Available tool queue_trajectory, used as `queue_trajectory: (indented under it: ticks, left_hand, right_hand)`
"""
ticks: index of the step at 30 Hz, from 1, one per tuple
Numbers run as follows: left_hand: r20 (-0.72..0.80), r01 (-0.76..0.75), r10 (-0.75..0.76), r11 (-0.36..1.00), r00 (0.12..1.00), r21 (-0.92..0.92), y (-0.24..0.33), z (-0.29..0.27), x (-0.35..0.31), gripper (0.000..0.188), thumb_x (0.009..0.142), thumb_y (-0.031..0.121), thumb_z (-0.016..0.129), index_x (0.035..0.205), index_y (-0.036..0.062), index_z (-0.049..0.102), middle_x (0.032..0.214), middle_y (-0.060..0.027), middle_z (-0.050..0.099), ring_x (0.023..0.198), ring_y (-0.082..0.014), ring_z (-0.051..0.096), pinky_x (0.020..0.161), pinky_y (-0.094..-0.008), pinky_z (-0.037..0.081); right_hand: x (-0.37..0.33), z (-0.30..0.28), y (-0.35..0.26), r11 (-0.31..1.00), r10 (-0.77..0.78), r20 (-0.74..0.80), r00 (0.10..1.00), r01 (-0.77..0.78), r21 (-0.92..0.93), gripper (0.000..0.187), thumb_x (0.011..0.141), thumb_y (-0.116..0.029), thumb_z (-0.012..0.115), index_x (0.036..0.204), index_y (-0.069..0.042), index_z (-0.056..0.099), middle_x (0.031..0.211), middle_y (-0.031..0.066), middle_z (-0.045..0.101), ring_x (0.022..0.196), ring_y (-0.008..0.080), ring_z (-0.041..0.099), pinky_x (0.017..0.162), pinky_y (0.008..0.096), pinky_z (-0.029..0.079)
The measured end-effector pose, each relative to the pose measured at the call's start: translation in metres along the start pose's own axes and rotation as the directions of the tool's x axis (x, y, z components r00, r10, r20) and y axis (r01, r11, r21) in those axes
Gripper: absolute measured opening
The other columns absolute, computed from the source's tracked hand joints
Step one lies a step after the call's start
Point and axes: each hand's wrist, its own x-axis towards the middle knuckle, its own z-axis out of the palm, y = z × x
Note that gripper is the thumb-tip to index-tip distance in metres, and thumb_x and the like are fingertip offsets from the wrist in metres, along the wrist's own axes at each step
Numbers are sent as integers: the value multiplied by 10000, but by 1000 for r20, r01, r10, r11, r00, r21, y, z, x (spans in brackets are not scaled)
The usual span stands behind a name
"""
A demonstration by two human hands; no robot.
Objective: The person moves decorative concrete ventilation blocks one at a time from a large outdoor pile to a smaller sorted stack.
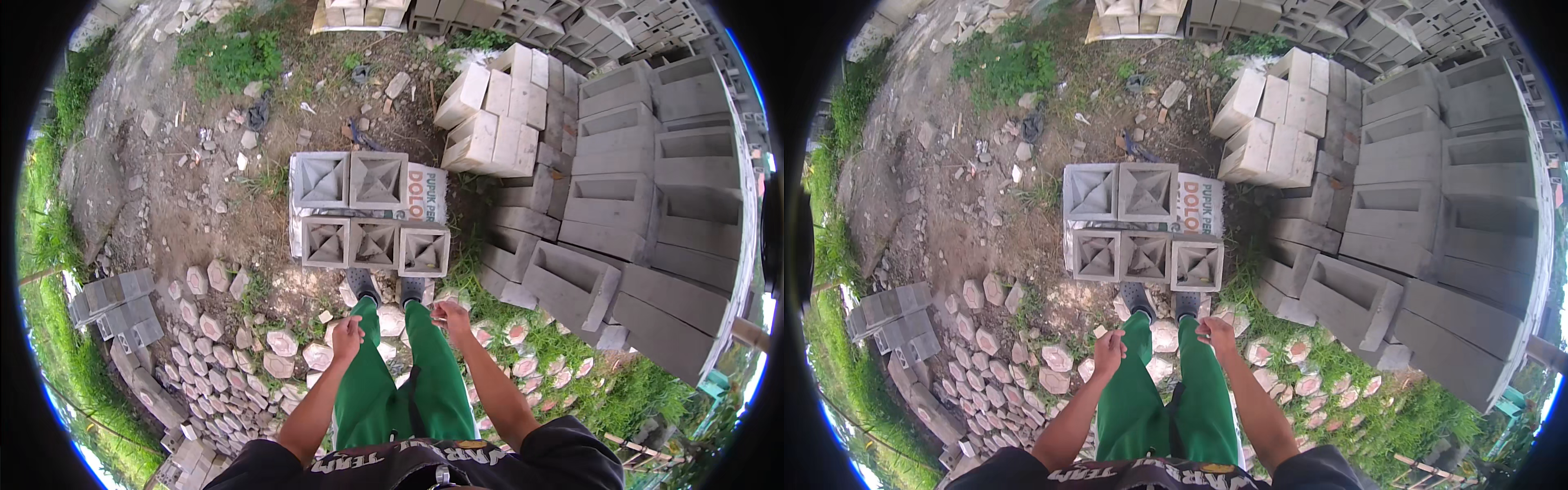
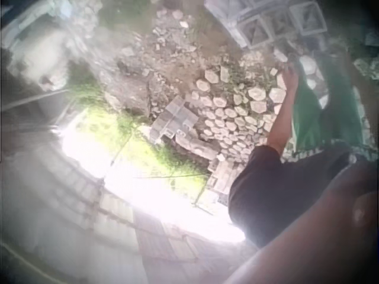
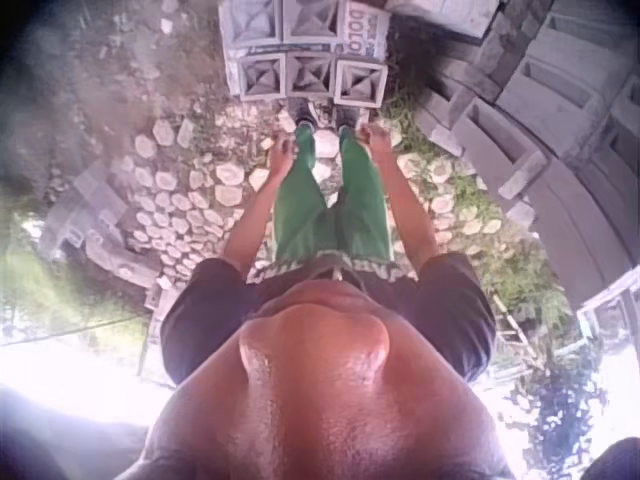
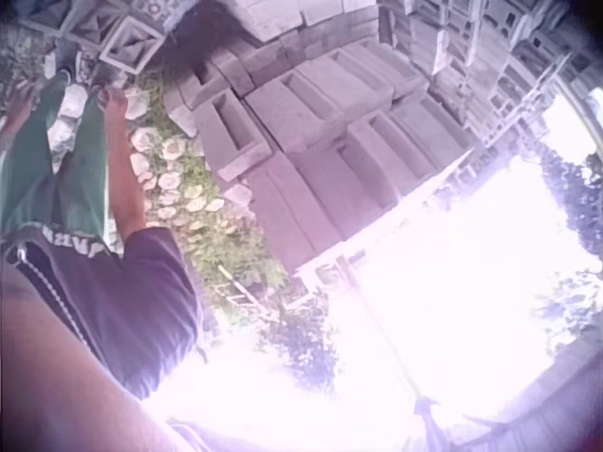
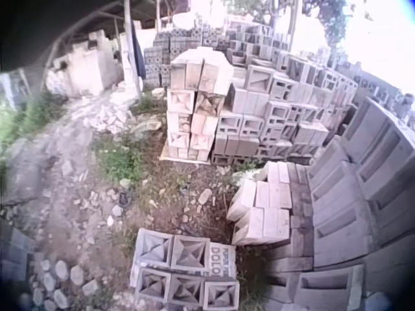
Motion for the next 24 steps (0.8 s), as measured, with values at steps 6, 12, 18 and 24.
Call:
queue_trajectory:
  ticks: [6, 12, 18, 24]
  left_hand:
    - [-12, -156, 156, 969, 988, -193, 73, -6, -42, 504, 1021, 382, 315, 1164, -40, 551, 574, -58, 564, 473, -109, 502, 473, -254, 423]
    - [409, -275, 319, 948, 855, -163, 183, -8, -64, 681, 1001, 515, 215, 1179, -35, 575, 692, -75, 626, 572, -102, 563, 572, -229, 484]
    - [575, -404, 377, 911, 726, -86, 220, -27, -79, 534, 1002, 435, 361, 822, 0, 611, 639, -33, 592, 571, -103, 545, 556, -244, 436]
    - [674, -515, 276, 838, 685, 181, 198, -32, -90, 580, 957, 462, 492, 602, 16, 596, 558, -16, 545, 544, -78, 492, 544, -236, 396]
  right_hand:
    - [-80, 0, -18, 986, -151, -83, 985, 156, 59, 494, 896, -457, 586, 612, -63, 499, 569, 75, 525, 600, 199, 607, 585, 315, 508]
    - [-136, 41, -41, 914, -368, -73, 927, 375, 152, 470, 909, -436, 586, 622, -74, 500, 566, 44, 517, 586, 177, 589, 565, 304, 488]
    - [-182, 66, -17, 853, -455, -147, 878, 478, 210, 378, 933, -395, 567, 743, -70, 528, 662, 22, 568, 594, 121, 566, 604, 278, 501]
    - [-223, 65, 43, 711, -541, -402, 739, 657, 251, 225, 850, -226, 702, 810, -41, 581, 691, 0, 583, 591, 70, 525, 509, 240, 424]
